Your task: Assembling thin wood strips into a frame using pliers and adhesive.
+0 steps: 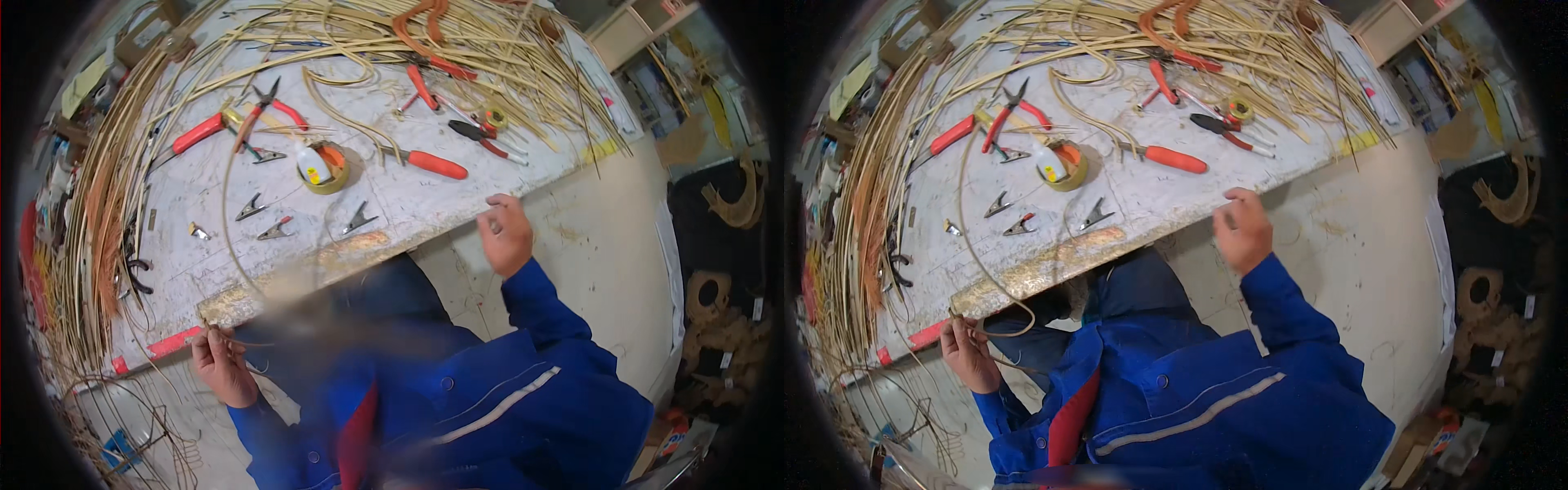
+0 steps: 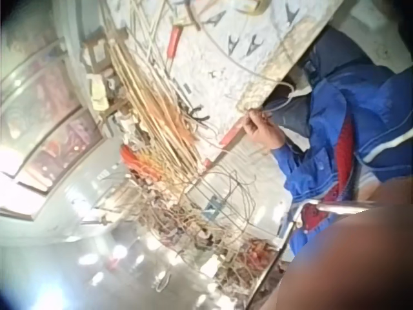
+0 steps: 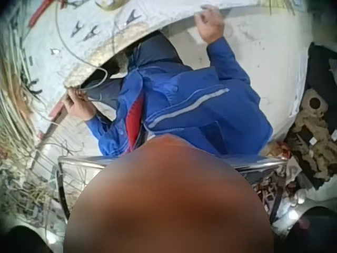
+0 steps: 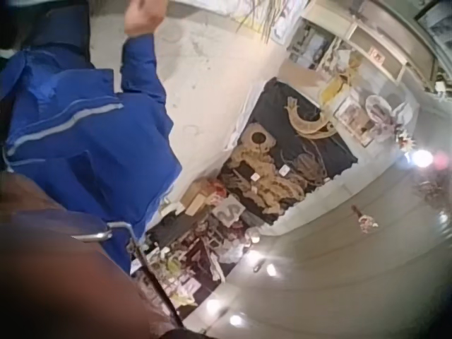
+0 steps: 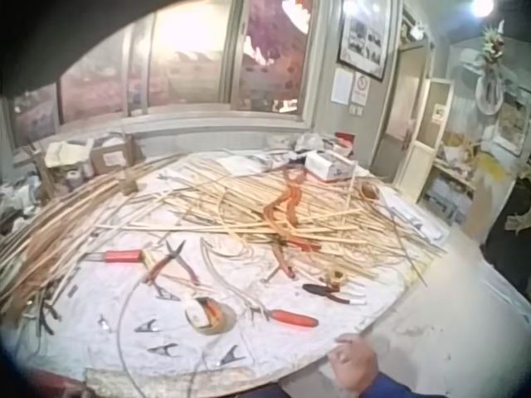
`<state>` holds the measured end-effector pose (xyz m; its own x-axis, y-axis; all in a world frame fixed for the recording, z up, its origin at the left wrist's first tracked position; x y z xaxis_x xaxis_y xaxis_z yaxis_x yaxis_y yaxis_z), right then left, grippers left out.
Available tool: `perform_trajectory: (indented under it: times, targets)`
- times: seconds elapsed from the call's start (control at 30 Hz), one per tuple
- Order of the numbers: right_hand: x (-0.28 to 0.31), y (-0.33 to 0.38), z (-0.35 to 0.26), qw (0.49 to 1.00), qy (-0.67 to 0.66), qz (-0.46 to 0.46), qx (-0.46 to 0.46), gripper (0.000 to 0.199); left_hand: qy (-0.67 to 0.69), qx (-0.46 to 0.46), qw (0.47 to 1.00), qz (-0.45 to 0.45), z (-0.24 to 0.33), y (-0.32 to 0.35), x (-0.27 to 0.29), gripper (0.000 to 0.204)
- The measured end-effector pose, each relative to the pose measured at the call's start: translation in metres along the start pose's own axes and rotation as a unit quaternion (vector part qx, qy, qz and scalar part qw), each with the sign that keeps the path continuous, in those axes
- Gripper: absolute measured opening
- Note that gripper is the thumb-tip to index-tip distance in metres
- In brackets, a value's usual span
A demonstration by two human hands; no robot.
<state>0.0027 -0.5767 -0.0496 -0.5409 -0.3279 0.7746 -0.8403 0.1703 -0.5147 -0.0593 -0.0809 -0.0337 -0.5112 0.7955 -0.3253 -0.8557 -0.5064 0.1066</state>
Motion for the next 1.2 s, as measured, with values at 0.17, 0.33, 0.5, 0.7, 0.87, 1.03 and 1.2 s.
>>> perform_trajectory:
  times: [0.17,0.33,0.5,0.7,0.87,1.03,1.2]
  targets:
    - [-0.01,0.003,-0.137,0.918,-0.275,-0.153,0.242,0.012,-0.003,0.015,1.0,-0.019,0.004,0.004,-0.013,0.008]
    - [-0.016,0.038,-0.247,0.758,-0.464,-0.335,0.313,0.017,-0.079,-0.014,0.994,-0.076,0.005,0.012,-0.017,0.01]
    - [-0.033,0.018,-0.279,0.732,-0.494,-0.43,0.186,0.012,-0.179,0.059,0.979,-0.083,0.008,0.019,-0.027,0.021]
    - [-0.058,0.007,-0.276,0.637,-0.515,-0.573,-0.012,0.015,-0.045,0.077,0.99,-0.111,-0.003,0.022,-0.028,0.029]
    - [-0.07,0.011,-0.279,0.633,-0.513,-0.58,-0.002,0.013,-0.055,0.064,0.986,-0.142,-0.007,0.025,-0.023,0.028]
    - [-0.078,0.014,-0.279,0.653,-0.501,-0.568,0.006,0.012,-0.077,0.066,0.984,-0.144,-0.005,0.024,-0.022,0.025]
    - [-0.083,0.017,-0.275,0.688,-0.436,-0.577,0.057,0.011,-0.083,0.078,0.984,-0.138,-0.007,0.025,-0.023,0.024]
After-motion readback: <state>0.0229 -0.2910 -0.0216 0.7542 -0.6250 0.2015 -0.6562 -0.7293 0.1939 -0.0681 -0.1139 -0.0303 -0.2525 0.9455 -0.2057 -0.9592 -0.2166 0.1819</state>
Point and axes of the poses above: each hand's wrist, its own y-axis away from the middle knuckle, its own x-axis out of the back of the hand, z = x × y, the point moved 2 cm from there along -y, towards the middle knuckle, and after that the axes turned 9 degrees about y, right-handed, at the moved point
